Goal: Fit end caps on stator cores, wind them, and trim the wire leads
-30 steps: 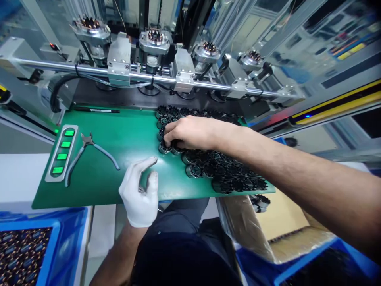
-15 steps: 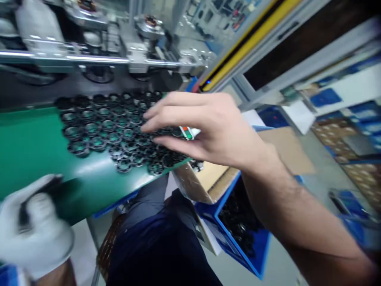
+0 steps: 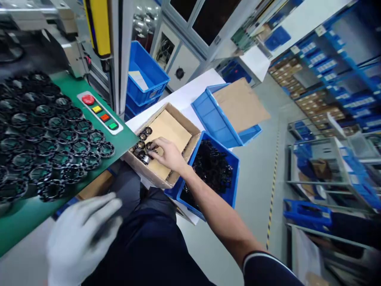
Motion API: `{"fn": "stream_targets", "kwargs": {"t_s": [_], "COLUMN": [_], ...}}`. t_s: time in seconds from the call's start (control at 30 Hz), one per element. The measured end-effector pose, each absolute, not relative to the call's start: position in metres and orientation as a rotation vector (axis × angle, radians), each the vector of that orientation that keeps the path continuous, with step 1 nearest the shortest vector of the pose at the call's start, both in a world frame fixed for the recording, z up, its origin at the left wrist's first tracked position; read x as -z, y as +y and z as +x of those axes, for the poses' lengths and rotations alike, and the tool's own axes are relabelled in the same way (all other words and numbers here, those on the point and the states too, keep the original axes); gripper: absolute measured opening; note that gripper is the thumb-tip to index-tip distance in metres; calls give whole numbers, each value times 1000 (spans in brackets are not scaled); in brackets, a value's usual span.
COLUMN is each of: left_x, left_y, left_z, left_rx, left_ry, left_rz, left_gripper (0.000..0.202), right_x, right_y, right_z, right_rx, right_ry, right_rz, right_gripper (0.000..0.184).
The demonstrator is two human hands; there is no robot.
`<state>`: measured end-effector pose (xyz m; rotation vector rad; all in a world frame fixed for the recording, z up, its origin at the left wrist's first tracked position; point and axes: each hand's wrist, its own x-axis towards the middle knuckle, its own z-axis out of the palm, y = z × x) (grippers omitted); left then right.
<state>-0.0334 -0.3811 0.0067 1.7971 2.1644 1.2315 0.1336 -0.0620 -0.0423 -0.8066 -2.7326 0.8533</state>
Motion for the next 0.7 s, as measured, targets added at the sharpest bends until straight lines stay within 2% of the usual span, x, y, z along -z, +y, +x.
{"fn": "stream_targets", "kwargs": {"t_s": [0.2,0.37,0.57,0.7], "left_x": [6,8,3,-3], "left_y": [-273,-204,-174,-164], "left_z": [-7,-5,2,6], "left_rx": [-685,-73,178,292], "left_ry": [2300,2212,2183,2096], "left_rz": [2069,2096,2103,2129], "left_gripper": [20,24,24,23], "right_x": [50,54,55,51], "right_y": [-25,-46,-73,-62], "right_z": [156,164,156,165], "right_rx": [-846,-805,-1107,-1005], "right_ry": [-2607,-2517,-2579,-2625], "right_rz": [-1039,-1277,-1263,-1276], "right_gripper": [6,20,27,12]}}
